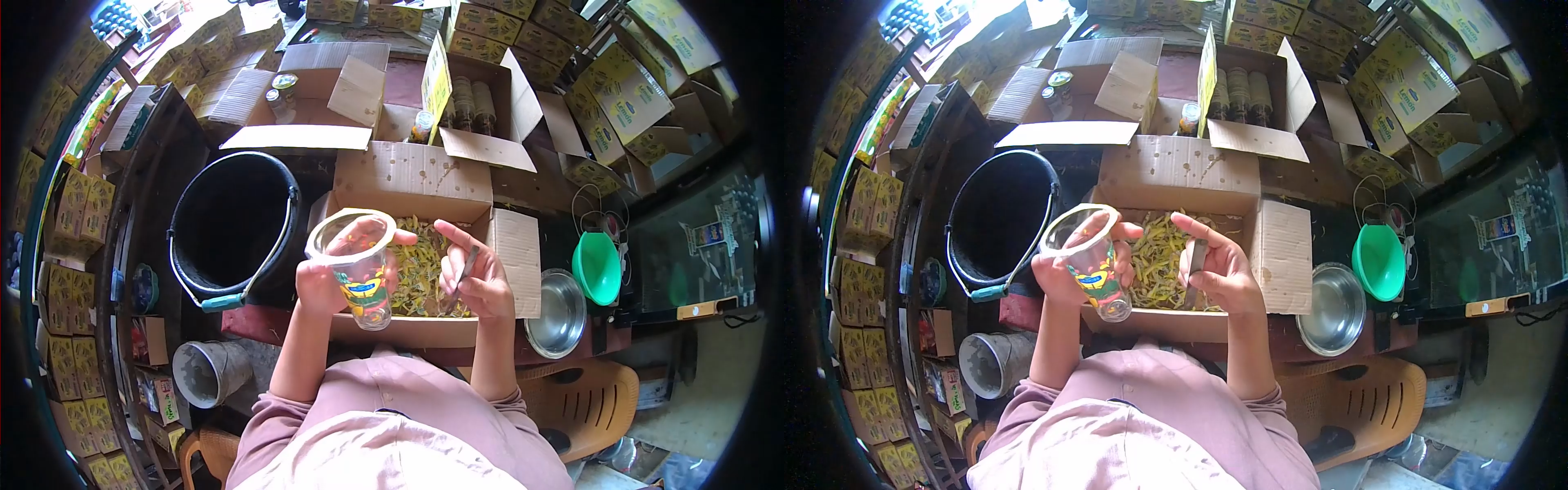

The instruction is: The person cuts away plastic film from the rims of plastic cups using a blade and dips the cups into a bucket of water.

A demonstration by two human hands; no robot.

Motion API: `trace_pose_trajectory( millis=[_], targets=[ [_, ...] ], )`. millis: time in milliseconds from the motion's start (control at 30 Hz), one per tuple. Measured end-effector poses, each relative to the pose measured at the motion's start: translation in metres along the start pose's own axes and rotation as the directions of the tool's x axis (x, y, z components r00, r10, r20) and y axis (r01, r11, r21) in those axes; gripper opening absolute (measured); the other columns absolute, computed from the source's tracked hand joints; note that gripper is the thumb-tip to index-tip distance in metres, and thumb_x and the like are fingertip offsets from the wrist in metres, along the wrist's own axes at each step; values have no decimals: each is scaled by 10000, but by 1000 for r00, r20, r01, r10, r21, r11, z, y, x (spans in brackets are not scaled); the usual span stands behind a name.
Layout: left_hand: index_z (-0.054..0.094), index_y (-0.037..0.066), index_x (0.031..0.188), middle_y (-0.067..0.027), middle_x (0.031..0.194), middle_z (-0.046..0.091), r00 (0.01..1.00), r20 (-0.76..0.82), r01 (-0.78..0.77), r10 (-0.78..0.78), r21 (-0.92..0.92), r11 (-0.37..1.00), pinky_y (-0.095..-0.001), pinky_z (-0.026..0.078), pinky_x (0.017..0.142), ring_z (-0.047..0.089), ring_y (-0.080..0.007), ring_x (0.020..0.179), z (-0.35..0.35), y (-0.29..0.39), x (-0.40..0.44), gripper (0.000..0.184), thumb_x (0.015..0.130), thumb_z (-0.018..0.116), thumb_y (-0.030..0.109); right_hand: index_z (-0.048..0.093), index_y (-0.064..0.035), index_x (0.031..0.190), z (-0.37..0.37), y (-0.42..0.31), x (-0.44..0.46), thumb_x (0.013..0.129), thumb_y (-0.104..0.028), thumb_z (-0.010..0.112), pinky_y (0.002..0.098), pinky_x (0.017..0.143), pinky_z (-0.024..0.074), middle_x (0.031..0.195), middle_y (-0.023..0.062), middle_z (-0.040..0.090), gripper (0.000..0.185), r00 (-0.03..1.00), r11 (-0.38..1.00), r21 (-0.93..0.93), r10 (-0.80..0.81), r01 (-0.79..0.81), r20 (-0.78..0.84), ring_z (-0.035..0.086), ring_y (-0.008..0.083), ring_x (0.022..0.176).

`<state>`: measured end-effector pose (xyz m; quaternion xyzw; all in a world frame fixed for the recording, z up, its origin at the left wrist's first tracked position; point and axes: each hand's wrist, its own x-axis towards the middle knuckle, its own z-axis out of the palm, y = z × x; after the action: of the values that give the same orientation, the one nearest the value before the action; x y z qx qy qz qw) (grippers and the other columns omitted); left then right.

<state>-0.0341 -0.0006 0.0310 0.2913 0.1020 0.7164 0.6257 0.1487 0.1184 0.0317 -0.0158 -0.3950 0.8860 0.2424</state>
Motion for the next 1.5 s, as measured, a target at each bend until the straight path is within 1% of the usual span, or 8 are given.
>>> trace_pose_trajectory(
  millis=[300, 433, 533, 667, 933, 1100, 1233, 1500],
  targets=[
    [392, 69, 1275, -289, 1348, 262, 971, -206, 155, -119, 166, 974, -299, 506, 684, 570, -199, 814, -33, -21, 2, 665, 726, 606, 376, 306, 43, 1312, -13, 12, -6, 725, 42, 638, 214, 687, 432, 947, 47, 581, 674, 990, 993, 47, 112, -108, -91, 542, 87, 770],
    [392, 10, 1225, -133, 1100, 520, 981, -44, 187, -189, -46, 981, -285, 497, 727, 580, -199, 896, -28, -22, 0, 646, 723, 641, 331, 303, 39, 1314, -33, 24, -11, 737, 25, 650, 192, 685, 431, 955, 53, 580, 674, 981, 987, 36, 161, -158, -108, 541, 76, 771],
    [404, 11, 1219, -120, 1088, 533, 956, -181, 258, -233, 131, 957, -279, 495, 734, 580, -177, 907, -33, -23, -1, 614, 739, 626, 324, 302, 39, 1315, -33, 26, -14, 734, 31, 652, 182, 681, 430, 954, 50, 581, 679, 979, 983, 14, 185, -184, -82, 538, 68, 762],
    [403, 10, 1219, -102, 1093, 533, 932, -302, 263, -201, 182, 947, -270, 498, 729, 580, -156, 904, -31, -18, -6, 594, 748, 616, 304, 278, 59, 1313, -15, 18, -12, 718, -34, 681, 215, 646, 431, 760, 23, 566, 725, 959, 982, -28, 178, -189, -221, 547, 107, 700],
    [393, 25, 1230, -190, 1283, 417, 888, -190, 415, -419, -64, 907, -288, 524, 533, 583, -201, 862, -31, -8, -5, 560, 778, 572, 303, 318, 23, 1311, -4, 22, -15, 733, 42, 637, 199, 678, 457, 921, 27, 581, 660, 961, 977, 102, 203, -187, -190, 560, 70, 769],
    [396, 29, 1224, -135, 1281, 437, 838, -406, 427, -365, 70, 902, -271, 513, 518, 585, -190, 863, -30, -3, -16, 530, 791, 551, 294, 324, 15, 1311, -1, 33, -17, 738, 43, 629, 190, 636, 443, 877, 13, 569, 650, 951, 982, 95, 182, -163, -251, 543, 60, 721],
    [383, 31, 1237, -157, 1226, 469, 892, -184, 404, -413, -85, 911, -270, 502, 509, 585, -172, 797, -37, 6, -20, 537, 802, 534, 308, 334, 14, 1302, 13, 43, -15, 747, 38, 621, 187, 618, 430, 847, -4, 558, 625, 944, 982, 79, 184, -169, -273, 521, 47, 691],
    [384, 25, 1245, -119, 1108, 536, 851, -375, 458, -369, 184, 870, -271, 506, 509, 599, -162, 801, -48, 12, -27, 534, 811, 536, 295, 352, 4, 1288, 22, 60, -22, 747, 18, 625, 201, 623, 442, 831, -3, 565, 606, 936, 992, 23, 123, -123, -330, 532, 56, 689]
  ],
)
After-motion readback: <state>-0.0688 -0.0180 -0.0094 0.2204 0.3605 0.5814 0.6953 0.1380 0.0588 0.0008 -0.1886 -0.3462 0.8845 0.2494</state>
